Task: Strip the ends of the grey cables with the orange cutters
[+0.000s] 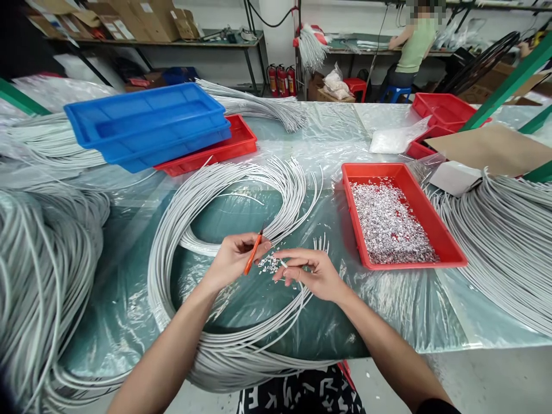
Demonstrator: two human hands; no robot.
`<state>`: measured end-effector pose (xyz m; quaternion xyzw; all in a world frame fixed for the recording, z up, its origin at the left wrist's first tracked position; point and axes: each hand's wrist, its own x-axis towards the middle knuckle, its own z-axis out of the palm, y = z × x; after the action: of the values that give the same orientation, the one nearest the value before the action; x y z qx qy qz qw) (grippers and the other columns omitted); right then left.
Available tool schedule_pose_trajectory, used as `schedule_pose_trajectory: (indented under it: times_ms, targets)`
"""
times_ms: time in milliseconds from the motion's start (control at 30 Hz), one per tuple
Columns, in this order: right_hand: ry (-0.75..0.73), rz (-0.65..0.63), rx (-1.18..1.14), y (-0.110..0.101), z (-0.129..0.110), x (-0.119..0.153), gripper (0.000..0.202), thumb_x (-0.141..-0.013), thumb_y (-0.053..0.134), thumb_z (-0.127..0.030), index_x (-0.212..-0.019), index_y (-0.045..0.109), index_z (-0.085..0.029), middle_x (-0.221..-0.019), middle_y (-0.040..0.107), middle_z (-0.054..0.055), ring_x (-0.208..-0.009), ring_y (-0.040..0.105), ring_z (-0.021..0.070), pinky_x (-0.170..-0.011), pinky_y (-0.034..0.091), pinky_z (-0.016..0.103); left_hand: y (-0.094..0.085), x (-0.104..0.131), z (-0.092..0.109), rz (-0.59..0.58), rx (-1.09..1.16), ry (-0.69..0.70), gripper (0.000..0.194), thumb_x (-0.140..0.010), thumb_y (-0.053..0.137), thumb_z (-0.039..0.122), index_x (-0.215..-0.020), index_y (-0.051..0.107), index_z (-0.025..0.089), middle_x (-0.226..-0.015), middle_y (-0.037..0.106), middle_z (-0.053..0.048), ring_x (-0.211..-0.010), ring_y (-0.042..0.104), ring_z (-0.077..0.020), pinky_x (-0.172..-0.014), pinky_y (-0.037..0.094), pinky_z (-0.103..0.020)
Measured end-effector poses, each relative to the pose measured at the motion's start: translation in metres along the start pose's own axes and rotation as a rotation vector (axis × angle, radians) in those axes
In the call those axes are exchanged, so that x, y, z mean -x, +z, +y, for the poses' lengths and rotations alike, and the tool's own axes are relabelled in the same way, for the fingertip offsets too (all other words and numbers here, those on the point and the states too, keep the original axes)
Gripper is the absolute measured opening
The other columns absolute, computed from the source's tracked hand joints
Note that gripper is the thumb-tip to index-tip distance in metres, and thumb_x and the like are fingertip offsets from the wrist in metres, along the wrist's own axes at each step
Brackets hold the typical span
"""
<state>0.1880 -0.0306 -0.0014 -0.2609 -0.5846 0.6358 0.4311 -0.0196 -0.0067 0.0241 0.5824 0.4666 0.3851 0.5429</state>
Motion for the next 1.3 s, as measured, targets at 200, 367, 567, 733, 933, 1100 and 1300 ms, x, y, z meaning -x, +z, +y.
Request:
schedule_pose_trajectory:
  times_ms: [200,367,567,733,933,1100,1300]
  targets:
    - [-0.039,0.093,0.191,-0.007,-0.006,-0.003,0.026,-0.09,0.064,-0.026,-0.115,0.065,-0.019,-0.078,0.077,0.003,-0.054,0.064,0.0115,-0.059,0.056,0.027,-0.002,0.005,0.0,0.094,-0.411,0.265,0.025,-0.083,0.066,0.029,-0.067,0.055,0.013,-0.063,0.047,0.003,-0.06,0.039,-0.0085,-0.057,0.034,-0.021]
    - [-0.02,0.136,0.265,-0.011,-0.001,-0.003,0.025,-0.09,0.064,-0.031,-0.112,0.065,-0.017,-0.077,0.076,0.004,-0.051,0.063,0.0116,-0.058,0.055,0.027,0.0,0.006,0.002,-0.061,-0.673,0.37,0.023,-0.088,0.058,0.024,-0.068,0.052,0.015,-0.065,0.046,0.003,-0.058,0.036,-0.0085,-0.057,0.032,-0.021]
    - [-0.011,0.159,0.337,-0.01,0.0,-0.003,0.023,-0.089,0.065,-0.032,-0.107,0.065,-0.017,-0.075,0.076,0.004,-0.049,0.063,0.0125,-0.057,0.054,0.027,0.0,0.009,0.006,-0.101,-0.775,0.375,0.014,-0.087,0.057,0.019,-0.073,0.057,0.016,-0.066,0.049,0.003,-0.057,0.039,-0.0088,-0.056,0.031,-0.022]
    - [-0.035,0.149,0.392,-0.011,-0.003,-0.002,0.021,-0.09,0.063,-0.029,-0.107,0.065,-0.018,-0.076,0.077,0.003,-0.05,0.063,0.0128,-0.058,0.054,0.028,-0.001,0.01,0.006,-0.118,-0.817,0.382,0.009,-0.085,0.057,0.017,-0.076,0.058,0.016,-0.067,0.049,0.003,-0.059,0.04,-0.0094,-0.058,0.032,-0.022]
    - [-0.03,0.152,0.412,-0.011,-0.004,-0.003,0.023,-0.09,0.064,-0.031,-0.107,0.067,-0.016,-0.075,0.077,0.004,-0.049,0.062,0.0126,-0.058,0.054,0.028,-0.001,0.009,0.002,-0.127,-0.815,0.371,0.016,-0.089,0.056,0.022,-0.075,0.06,0.016,-0.067,0.053,0.002,-0.058,0.042,-0.0093,-0.058,0.034,-0.022]
    - [-0.021,0.149,0.429,-0.011,-0.006,-0.003,0.023,-0.09,0.064,-0.032,-0.106,0.068,-0.016,-0.075,0.077,0.004,-0.049,0.062,0.0127,-0.057,0.054,0.028,-0.002,0.01,0.004,-0.139,-0.798,0.364,0.02,-0.091,0.053,0.023,-0.075,0.063,0.015,-0.069,0.057,0.001,-0.058,0.042,-0.0091,-0.056,0.033,-0.021]
    - [-0.012,0.148,0.444,-0.011,-0.006,-0.003,0.023,-0.09,0.063,-0.031,-0.109,0.068,-0.018,-0.076,0.077,0.004,-0.049,0.062,0.0131,-0.057,0.054,0.029,-0.002,0.01,0.007,-0.169,-0.795,0.33,0.023,-0.092,0.051,0.024,-0.074,0.062,0.015,-0.068,0.055,0.001,-0.057,0.04,-0.0088,-0.053,0.032,-0.02]
